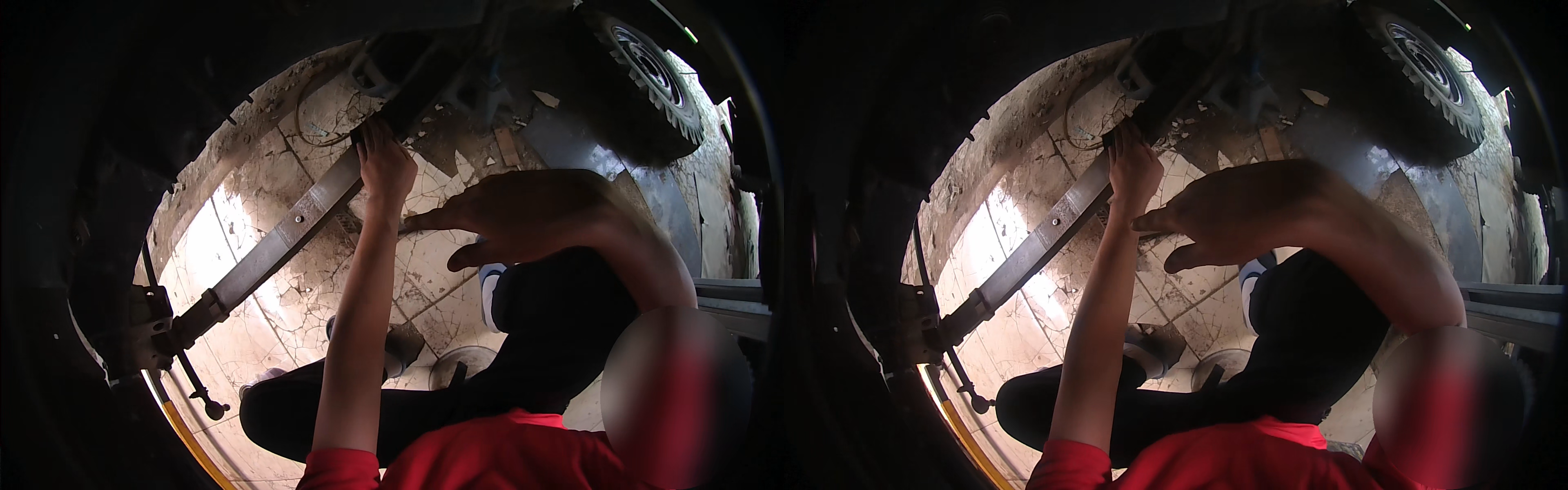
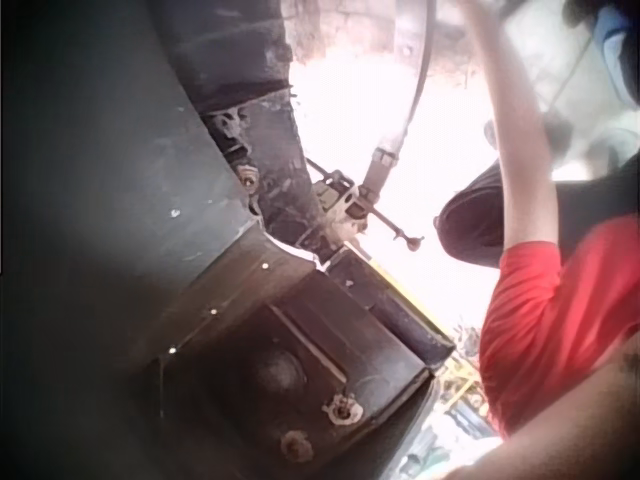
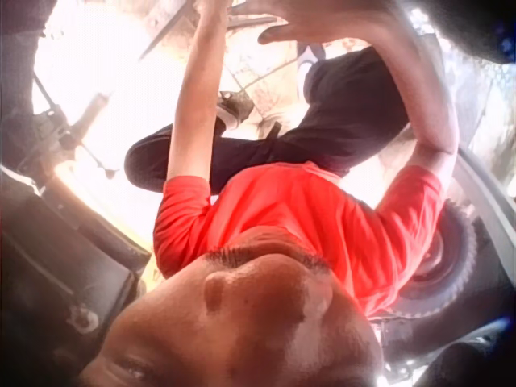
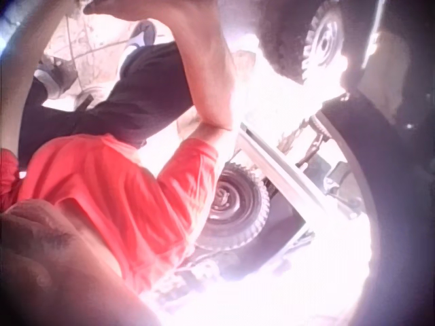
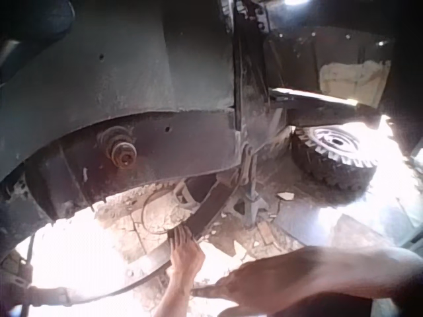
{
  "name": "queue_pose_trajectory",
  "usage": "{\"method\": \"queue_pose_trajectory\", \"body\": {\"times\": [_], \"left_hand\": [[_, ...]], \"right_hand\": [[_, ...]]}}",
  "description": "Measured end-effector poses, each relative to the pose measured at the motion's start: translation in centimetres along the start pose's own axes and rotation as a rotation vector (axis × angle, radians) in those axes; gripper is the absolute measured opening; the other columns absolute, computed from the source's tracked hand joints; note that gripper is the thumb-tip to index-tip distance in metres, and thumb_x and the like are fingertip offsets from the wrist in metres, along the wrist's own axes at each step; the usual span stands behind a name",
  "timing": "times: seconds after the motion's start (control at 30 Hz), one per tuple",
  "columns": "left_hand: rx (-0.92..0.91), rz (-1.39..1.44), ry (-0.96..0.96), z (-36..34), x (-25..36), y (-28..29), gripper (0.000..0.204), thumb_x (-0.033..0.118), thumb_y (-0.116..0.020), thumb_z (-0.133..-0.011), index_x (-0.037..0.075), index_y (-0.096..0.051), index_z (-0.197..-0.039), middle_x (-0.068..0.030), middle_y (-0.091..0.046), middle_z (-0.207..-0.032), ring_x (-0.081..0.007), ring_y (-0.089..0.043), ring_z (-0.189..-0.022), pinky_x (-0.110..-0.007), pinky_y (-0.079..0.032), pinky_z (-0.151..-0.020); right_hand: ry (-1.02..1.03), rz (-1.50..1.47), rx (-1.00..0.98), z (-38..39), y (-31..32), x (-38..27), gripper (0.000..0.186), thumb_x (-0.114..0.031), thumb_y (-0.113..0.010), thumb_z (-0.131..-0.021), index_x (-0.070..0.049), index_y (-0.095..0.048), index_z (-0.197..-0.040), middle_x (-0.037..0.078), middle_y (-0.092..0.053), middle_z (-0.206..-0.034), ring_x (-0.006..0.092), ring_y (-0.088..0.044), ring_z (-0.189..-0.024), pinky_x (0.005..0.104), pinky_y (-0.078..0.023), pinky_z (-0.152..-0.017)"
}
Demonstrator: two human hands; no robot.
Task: The person sits under a raised vehicle and repeatedly aligns and presses a metal bar into place along the undercarriage. They use both hands to hold and adjust the bar against the frame, occasionally repositioning it to fit.
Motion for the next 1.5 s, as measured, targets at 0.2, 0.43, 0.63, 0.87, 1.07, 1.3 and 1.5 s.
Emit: {"method": "queue_pose_trajectory", "body": {"times": [0.2,0.43,0.63,0.87,1.07,1.3,1.5], "left_hand": [[-0.063,-0.122,-0.1,0.2,-0.3,-0.4,0.059,0.019,-0.042,-0.097,-0.007,-0.034,-0.149,-0.0249,-0.033,-0.156,-0.0357,-0.03,-0.147,-0.051,-0.028,-0.119],[-0.055,-0.111,-0.063,-0.3,-0.3,-0.5,0.059,0.019,-0.042,-0.097,-0.007,-0.033,-0.149,-0.0253,-0.034,-0.155,-0.0367,-0.028,-0.148,-0.052,-0.027,-0.119],[-0.028,0.011,-0.107,-0.1,-1.0,-0.4,0.055,0.017,-0.043,-0.097,-0.007,-0.038,-0.146,-0.0264,-0.037,-0.153,-0.0364,-0.03,-0.147,-0.051,-0.025,-0.121],[0.032,-0.039,-0.112,-0.1,-0.3,-0.4,0.05,0.015,-0.039,-0.1,-0.008,-0.04,-0.144,-0.0272,-0.039,-0.152,-0.0395,-0.033,-0.145,-0.05,-0.028,-0.12],[0.007,-0.037,-0.15,0.1,-0.7,-0.2,0.061,0.017,-0.045,-0.095,-0.008,-0.033,-0.149,-0.0252,-0.033,-0.156,-0.037,-0.029,-0.147,-0.051,-0.026,-0.12],[-0.03,-0.057,-0.05,1.5,1.3,-0.4,0.062,0.017,-0.045,-0.095,-0.006,-0.031,-0.15,-0.0239,-0.031,-0.157,-0.0351,-0.027,-0.149,-0.051,-0.025,-0.121],[-0.06,-0.08,-0.066,0.7,-0.1,-0.1,0.062,0.017,-0.045,-0.094,-0.006,-0.031,-0.15,-0.0235,-0.028,-0.159,-0.0348,-0.024,-0.15,-0.05,-0.024,-0.121]], "right_hand": [[-0.019,0.002,-0.031,-0.4,0.3,-0.5,0.06,-0.043,-0.055,-0.1,-0.014,-0.042,-0.151,0.015,-0.072,-0.11,0.0308,-0.069,-0.104,0.0422,-0.051,-0.097],[-0.049,0.017,-0.065,-0.6,-0.1,0.4,0.059,-0.044,-0.056,-0.1,-0.017,-0.042,-0.151,0.015,-0.071,-0.115,0.0307,-0.068,-0.107,0.0424,-0.051,-0.096],[0.004,0.009,-0.03,-0.8,0.2,-0.5,0.06,-0.044,-0.056,-0.1,-0.016,-0.043,-0.151,0.015,-0.069,-0.12,0.0305,-0.067,-0.109,0.0428,-0.051,-0.098],[-0.043,0.005,-0.043,-0.5,0.1,0.4,0.059,-0.045,-0.055,-0.1,-0.016,-0.043,-0.15,0.015,-0.069,-0.119,0.0299,-0.067,-0.11,0.0426,-0.051,-0.098],[0.022,0.033,0.003,-0.8,-0.3,0.2,0.057,-0.043,-0.052,-0.101,-0.019,-0.043,-0.151,0.014,-0.071,-0.114,0.0298,-0.068,-0.106,0.0428,-0.051,-0.098],[-0.005,0.056,0.006,-0.4,-0.5,0.9,0.057,-0.043,-0.052,-0.102,-0.019,-0.042,-0.152,0.014,-0.07,-0.118,0.0308,-0.069,-0.104,0.0425,-0.053,-0.095],[0.032,0.085,0.019,-0.4,-0.5,0.5,0.057,-0.043,-0.052,-0.102,-0.019,-0.041,-0.152,0.015,-0.07,-0.119,0.0316,-0.069,-0.103,0.0423,-0.053,-0.096]]}}
Point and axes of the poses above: each hand's wrist, its own z-axis away from the middle knuckle, its own y-axis out of the back of the hand, x = y × z, the point moved 1 cm from there along -z, towards the middle knuckle
